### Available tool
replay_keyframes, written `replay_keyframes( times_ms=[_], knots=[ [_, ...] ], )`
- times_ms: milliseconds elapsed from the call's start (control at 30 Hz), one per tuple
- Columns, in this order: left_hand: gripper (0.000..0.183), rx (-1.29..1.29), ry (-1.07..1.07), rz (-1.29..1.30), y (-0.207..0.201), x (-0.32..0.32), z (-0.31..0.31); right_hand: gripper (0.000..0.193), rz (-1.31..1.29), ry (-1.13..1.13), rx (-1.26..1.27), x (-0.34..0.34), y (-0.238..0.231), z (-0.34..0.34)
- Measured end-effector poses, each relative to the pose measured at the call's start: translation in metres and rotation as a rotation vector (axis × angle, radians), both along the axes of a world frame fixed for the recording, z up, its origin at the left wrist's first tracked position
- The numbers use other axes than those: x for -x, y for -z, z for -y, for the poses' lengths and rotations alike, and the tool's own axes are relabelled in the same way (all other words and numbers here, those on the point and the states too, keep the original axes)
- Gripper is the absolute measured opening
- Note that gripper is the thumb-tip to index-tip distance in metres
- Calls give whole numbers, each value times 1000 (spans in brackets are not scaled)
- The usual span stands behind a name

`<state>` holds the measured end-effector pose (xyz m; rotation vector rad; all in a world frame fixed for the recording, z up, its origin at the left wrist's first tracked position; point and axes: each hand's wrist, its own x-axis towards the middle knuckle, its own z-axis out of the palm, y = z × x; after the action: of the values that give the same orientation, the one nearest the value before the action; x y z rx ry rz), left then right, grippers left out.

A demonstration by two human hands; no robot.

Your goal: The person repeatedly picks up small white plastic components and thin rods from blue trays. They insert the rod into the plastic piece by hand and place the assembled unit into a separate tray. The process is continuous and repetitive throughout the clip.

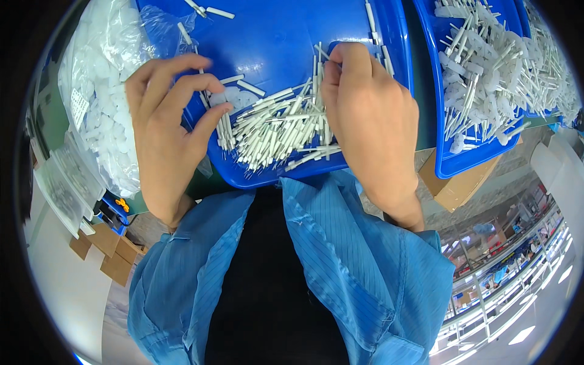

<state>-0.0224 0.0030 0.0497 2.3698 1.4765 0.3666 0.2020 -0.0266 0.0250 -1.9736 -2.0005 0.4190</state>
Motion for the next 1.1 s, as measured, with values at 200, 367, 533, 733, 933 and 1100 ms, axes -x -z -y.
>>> replay_keyframes(
  times_ms=[200, 367, 533, 733, 933, 1100],
  knots=[
    [19, 108, -64, 538, 20, -12, 4, 12, -320, 100, -22, 2, -14, -11],
    [19, 266, -218, 1129, 20, -24, 11, 18, -717, 5, -10, -8, -19, -3],
    [25, -36, -60, 645, 28, -19, 4, 20, -366, -136, 227, 4, -5, 1],
    [30, -185, -36, 587, 24, -16, 8, 18, -909, 82, 336, 25, -15, -3],
    [25, -208, 86, 742, 27, -14, 4, 23, -1432, 57, 414, 48, -16, -1],
    [34, -188, 6, 770, 34, -14, 10, 24, -1538, 100, 335, 59, -13, -2]
  ],
)
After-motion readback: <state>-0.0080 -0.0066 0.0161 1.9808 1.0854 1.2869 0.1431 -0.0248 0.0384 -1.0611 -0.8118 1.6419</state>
